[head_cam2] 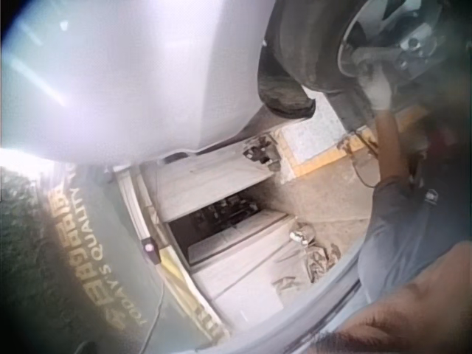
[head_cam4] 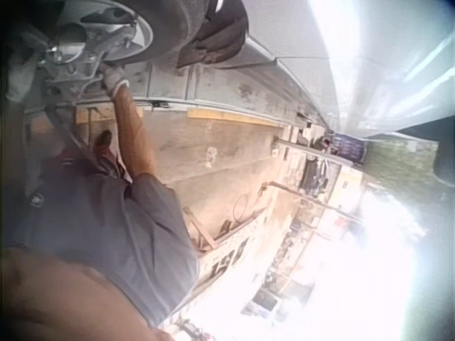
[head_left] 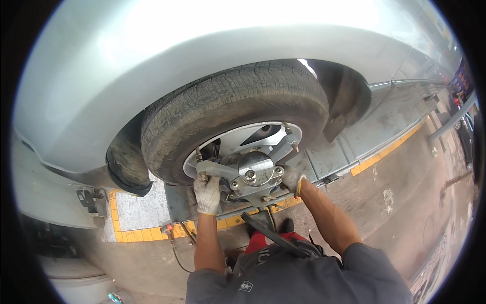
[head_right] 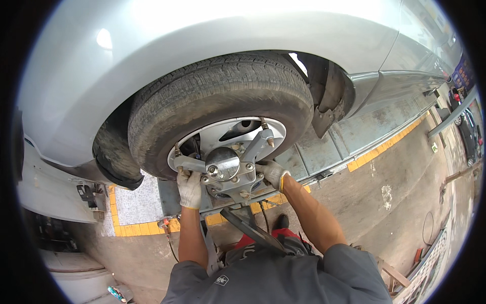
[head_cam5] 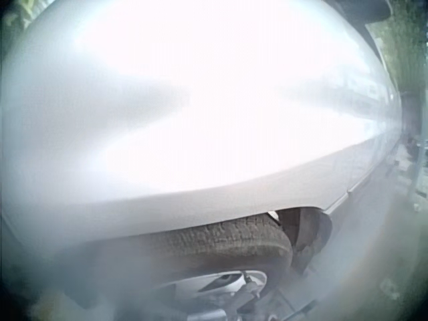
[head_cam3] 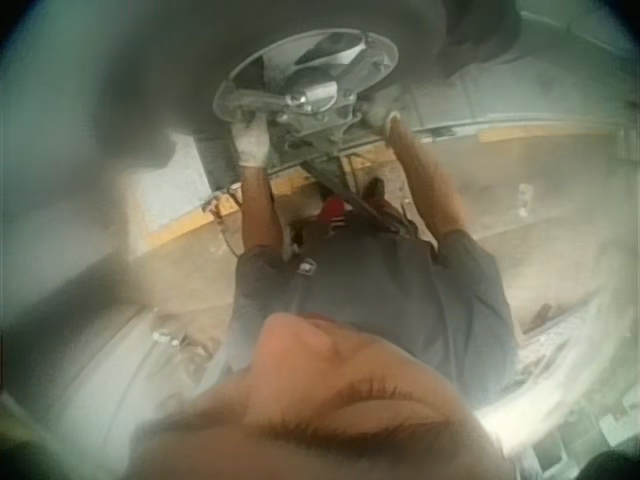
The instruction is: The person attaches a wheel alignment sensor to the front wheel of a silver car, adjusts the sensor arms and clamps, and secures it to the rim. They then walk to a nearby computer console and interact with the screen.
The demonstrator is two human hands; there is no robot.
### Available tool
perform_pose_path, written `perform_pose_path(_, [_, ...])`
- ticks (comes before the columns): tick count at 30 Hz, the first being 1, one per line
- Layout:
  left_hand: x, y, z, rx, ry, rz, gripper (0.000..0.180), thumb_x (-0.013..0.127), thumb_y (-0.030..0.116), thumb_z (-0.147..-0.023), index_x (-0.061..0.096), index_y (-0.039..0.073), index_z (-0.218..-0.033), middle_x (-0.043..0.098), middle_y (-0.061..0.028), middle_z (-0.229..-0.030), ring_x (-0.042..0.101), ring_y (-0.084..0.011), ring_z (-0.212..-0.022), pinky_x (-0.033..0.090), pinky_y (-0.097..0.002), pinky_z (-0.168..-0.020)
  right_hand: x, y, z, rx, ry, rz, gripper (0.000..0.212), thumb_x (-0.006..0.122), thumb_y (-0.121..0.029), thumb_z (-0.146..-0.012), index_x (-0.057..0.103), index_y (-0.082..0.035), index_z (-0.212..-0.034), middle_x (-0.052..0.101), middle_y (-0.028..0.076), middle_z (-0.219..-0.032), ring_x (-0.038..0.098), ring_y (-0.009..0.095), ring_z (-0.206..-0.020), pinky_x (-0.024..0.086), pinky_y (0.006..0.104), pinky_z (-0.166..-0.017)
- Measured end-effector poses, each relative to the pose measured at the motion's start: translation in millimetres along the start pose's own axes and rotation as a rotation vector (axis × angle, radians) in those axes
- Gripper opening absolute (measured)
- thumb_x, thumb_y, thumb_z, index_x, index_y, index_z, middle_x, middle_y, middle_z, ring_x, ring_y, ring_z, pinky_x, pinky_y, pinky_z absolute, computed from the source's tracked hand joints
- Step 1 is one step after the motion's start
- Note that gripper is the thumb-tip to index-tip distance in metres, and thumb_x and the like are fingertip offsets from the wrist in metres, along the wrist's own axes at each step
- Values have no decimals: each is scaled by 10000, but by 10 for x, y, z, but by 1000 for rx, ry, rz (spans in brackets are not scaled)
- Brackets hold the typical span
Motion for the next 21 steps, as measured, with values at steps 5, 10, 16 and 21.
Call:
perform_pose_path(5, [-33,182,-112,162,42,-475,310,696,-4,-965,718,5,-1273,787,-117,-1179,755,-203,-1058,607,-355,-946,2,-13,14,8,8,-18,514,779,-423,-1009,735,13,-1277,635,-11,-792,489,79,-560,332,274,-475])
perform_pose_path(10, [-15,21,-167,32,26,-6,316,707,36,-1023,678,12,-1337,758,-85,-1198,732,-213,-1100,607,-371,-969,-36,22,-24,-1,22,12,509,761,-442,-991,751,-7,-1256,625,-15,-795,499,100,-572,378,296,-507])
perform_pose_path(16, [-193,-250,-141,-109,-91,15,311,704,81,-1085,625,59,-1384,722,-92,-1273,683,-187,-1209,584,-345,-1017,-43,76,-57,3,18,1,490,757,-443,-980,756,-6,-1200,642,0,-777,520,116,-568,398,300,-505])
perform_pose_path(21, [-240,-256,-101,-187,-97,72,291,674,90,-1112,592,107,-1390,692,-81,-1306,682,-188,-1189,611,-349,-964,-53,16,-70,12,21,80,550,789,-486,-938,777,19,-1156,676,25,-795,551,120,-573,416,297,-495])
Point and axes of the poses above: each hand's wrist, its own z-axis away from the middle knuckle, its own x-axis out of the palm, y = z × x, the point moved 8 cm from there along -z, towards the middle knuckle
